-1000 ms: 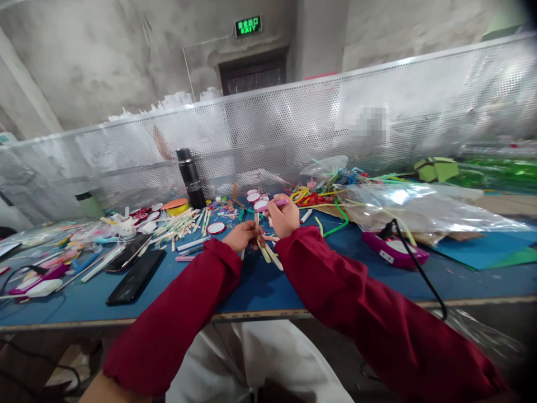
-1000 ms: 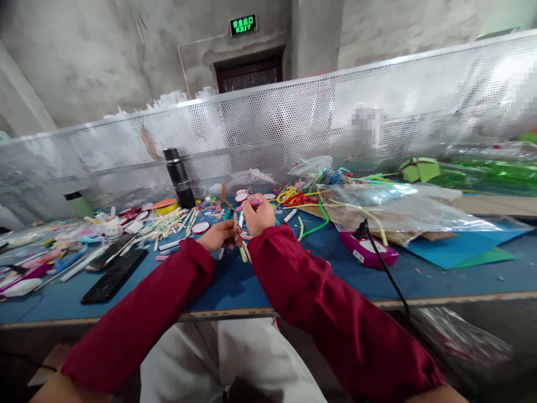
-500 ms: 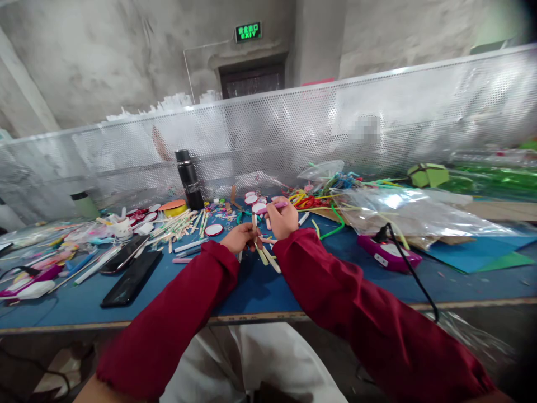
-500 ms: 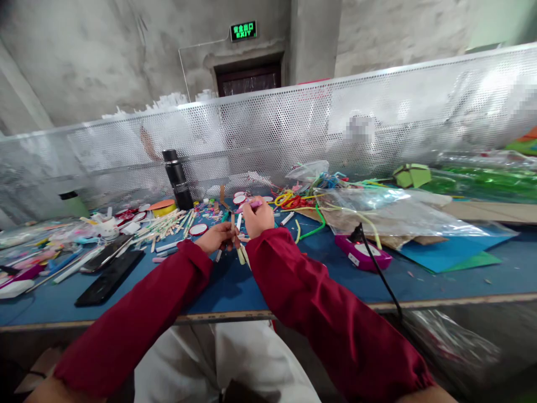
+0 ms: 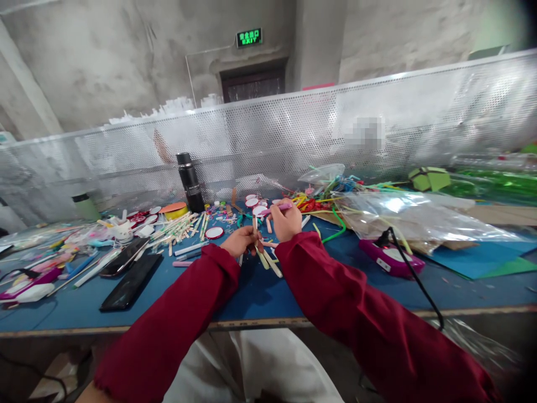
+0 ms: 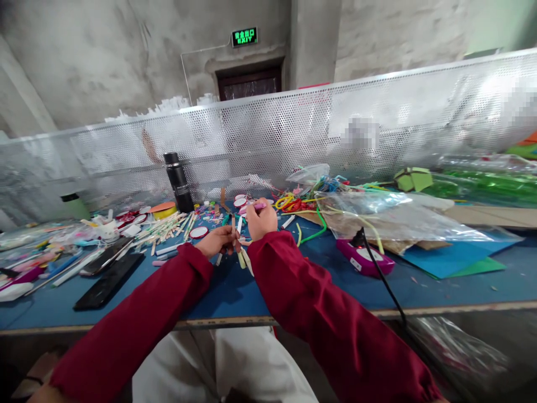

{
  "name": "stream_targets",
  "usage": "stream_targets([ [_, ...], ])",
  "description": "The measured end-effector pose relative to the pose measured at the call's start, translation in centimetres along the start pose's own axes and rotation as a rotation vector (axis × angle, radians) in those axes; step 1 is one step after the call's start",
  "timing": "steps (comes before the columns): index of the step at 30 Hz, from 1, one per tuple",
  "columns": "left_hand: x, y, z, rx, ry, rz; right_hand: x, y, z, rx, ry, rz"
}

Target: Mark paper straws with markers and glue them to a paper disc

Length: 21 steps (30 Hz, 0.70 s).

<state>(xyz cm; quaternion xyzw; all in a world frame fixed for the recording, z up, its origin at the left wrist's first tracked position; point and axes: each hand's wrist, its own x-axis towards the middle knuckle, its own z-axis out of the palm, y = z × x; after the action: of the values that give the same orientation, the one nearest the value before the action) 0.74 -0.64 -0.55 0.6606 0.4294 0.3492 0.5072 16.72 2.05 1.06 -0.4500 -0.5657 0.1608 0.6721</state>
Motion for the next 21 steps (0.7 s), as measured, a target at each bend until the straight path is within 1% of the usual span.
stream_targets([
  [12,0.23,-0.45,-0.3,-0.017,-0.023,0.047,0.2,0.32,0.1,0.022,0.023,0.02],
  [21,0.08,-0.32,-0.31,-0.029,-0.016,0.035,0.09,0.19,0.17,0.041,0.02,0.001],
])
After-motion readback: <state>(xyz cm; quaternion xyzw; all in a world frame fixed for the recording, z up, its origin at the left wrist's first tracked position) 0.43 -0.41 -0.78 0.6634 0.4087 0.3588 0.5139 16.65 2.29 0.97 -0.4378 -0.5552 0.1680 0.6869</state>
